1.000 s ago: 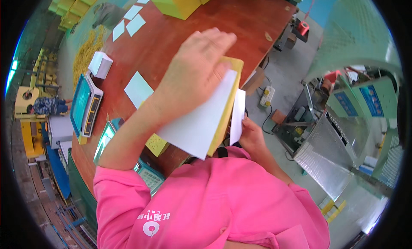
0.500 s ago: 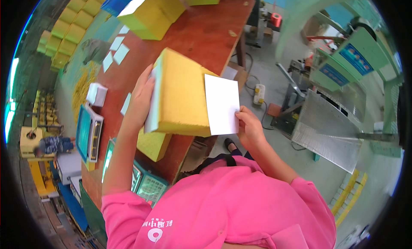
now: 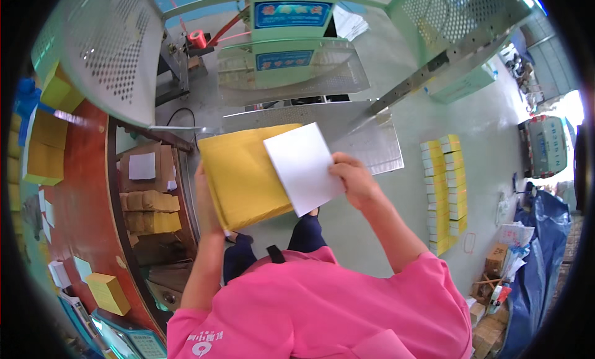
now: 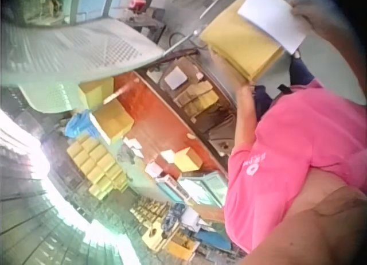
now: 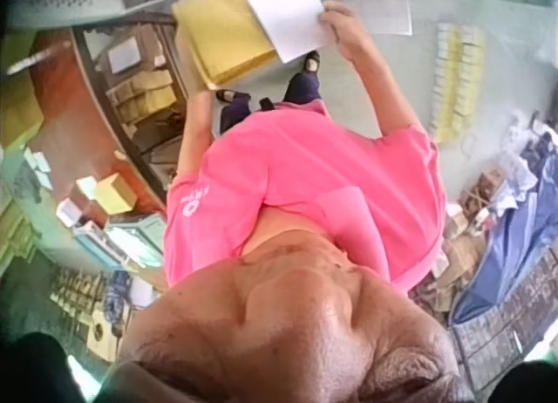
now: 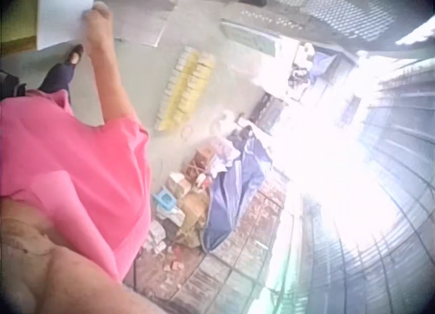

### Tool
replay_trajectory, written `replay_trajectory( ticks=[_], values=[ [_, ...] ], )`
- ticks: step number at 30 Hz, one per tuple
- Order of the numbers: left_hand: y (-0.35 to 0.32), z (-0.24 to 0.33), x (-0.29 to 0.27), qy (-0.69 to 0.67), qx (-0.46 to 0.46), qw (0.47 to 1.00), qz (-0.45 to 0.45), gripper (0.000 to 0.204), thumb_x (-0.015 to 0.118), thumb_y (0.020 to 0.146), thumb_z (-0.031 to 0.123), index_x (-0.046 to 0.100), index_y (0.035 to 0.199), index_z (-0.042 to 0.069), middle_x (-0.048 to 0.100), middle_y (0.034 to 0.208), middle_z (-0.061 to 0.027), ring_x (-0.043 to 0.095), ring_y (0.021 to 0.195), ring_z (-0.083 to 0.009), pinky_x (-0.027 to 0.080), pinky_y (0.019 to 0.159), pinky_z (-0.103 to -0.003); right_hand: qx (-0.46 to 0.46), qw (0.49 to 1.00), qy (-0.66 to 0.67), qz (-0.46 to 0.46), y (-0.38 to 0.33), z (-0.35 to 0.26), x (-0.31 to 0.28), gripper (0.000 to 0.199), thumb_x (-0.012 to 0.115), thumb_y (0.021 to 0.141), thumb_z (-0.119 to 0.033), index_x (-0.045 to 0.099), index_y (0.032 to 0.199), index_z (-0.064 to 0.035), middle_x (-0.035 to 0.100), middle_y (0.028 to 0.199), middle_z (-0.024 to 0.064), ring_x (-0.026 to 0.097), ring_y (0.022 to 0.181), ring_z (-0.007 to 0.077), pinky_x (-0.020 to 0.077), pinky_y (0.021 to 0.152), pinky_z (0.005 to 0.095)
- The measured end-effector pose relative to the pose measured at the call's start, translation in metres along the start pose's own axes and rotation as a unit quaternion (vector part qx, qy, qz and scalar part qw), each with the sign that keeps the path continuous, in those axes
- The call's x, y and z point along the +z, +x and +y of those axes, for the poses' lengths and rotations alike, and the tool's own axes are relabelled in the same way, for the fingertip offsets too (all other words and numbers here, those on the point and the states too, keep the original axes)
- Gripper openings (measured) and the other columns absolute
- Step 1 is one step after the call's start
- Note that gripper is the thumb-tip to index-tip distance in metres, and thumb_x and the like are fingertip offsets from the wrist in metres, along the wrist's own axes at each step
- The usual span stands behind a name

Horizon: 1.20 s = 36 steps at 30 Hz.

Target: Weighing stacks of yellow paper, aligning them, and using a semi-automatic banding machine to apply a red plastic band for packaging.

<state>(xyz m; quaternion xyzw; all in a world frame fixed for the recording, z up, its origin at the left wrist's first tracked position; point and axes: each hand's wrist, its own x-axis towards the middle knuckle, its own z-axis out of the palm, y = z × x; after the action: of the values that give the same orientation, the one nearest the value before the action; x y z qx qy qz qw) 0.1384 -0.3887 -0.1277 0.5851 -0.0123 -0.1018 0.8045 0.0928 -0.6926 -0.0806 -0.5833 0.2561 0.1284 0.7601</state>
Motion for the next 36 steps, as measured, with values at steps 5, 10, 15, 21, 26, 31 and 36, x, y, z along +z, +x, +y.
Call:
replay_trajectory(
  ticks=[5,10,15,21,26,31,36],
  values=[
    [0.028,-0.09,0.107,-0.139,-0.01,0.985,0.103,0.045,0.041,0.103,0.039,0.045,0.134,0.007,0.054,0.125,-0.0083,0.055,0.114,-0.0197,0.048,0.095,-0.035,0.028,0.995,0.081,-0.053,0.035,-0.015,-0.138,0.015,0.054,0.083,-0.011,0.06,0.094,-0.0043,0.061,0.086,0.0029,0.058,0.08,0.0135,0.0468,0.069,0.0285],
    [0.046,-0.139,0.14,0.268,0.134,0.954,0.0,0.053,0.037,0.104,0.042,0.034,0.144,0.008,0.049,0.132,-0.0109,0.052,0.121,-0.0221,0.047,0.099,-0.037,0.102,0.974,0.196,-0.048,0.075,0.009,-0.214,0.019,0.054,0.084,-0.012,0.059,0.101,-0.0034,0.063,0.095,0.0054,0.061,0.087,0.0167,0.0507,0.077,0.0326],
    [0.046,-0.151,0.125,0.239,0.076,0.968,0.007,0.051,0.04,0.103,0.038,0.037,0.143,0.007,0.049,0.134,-0.0107,0.052,0.122,-0.0219,0.046,0.1,-0.034,0.134,0.939,0.294,-0.117,0.097,0.035,-0.232,0.035,0.055,0.083,-0.012,0.056,0.116,-0.0006,0.064,0.11,0.0111,0.064,0.1,0.0227,0.0526,0.088,0.0368],
    [0.05,-0.13,0.118,-0.043,-0.065,0.995,0.055,0.049,0.041,0.103,0.037,0.042,0.139,0.004,0.052,0.132,-0.0101,0.057,0.115,-0.0226,0.047,0.097,-0.033,0.191,0.958,0.206,-0.058,0.117,0.049,-0.235,0.018,0.055,0.081,-0.012,0.061,0.097,-0.006,0.065,0.091,0.0043,0.064,0.081,0.0173,0.0523,0.076,0.0356],
    [0.034,-0.101,0.133,-0.121,-0.16,0.978,0.055,0.053,0.037,0.104,0.042,0.041,0.14,0.004,0.052,0.132,-0.0106,0.056,0.115,-0.021,0.048,0.096,-0.035,0.146,0.987,0.039,-0.057,0.128,0.065,-0.238,0.015,0.055,0.081,-0.01,0.063,0.092,-0.0034,0.065,0.089,0.0057,0.064,0.079,0.0183,0.0514,0.07,0.0353],
    [0.033,-0.088,0.135,-0.078,-0.132,0.988,0.036,0.057,0.041,0.102,0.043,0.039,0.141,0.002,0.052,0.132,-0.0116,0.051,0.121,-0.0213,0.043,0.1,-0.036,-0.054,0.921,-0.378,0.08,0.111,0.045,-0.203,0.025,0.056,0.083,-0.013,0.063,0.104,-0.0023,0.067,0.084,0.0146,0.064,0.076,0.0279,0.0508,0.071,0.039],
    [0.038,-0.087,0.126,-0.009,-0.134,0.99,0.033,0.061,0.046,0.1,0.044,0.037,0.142,0.0,0.05,0.134,-0.0113,0.049,0.124,-0.0212,0.039,0.103,-0.035,-0.115,0.915,-0.369,0.113,0.094,0.035,-0.188,0.033,0.057,0.083,-0.012,0.062,0.115,-0.0081,0.065,0.102,0.0156,0.065,0.078,0.0282,0.0512,0.075,0.0395]
  ],
)
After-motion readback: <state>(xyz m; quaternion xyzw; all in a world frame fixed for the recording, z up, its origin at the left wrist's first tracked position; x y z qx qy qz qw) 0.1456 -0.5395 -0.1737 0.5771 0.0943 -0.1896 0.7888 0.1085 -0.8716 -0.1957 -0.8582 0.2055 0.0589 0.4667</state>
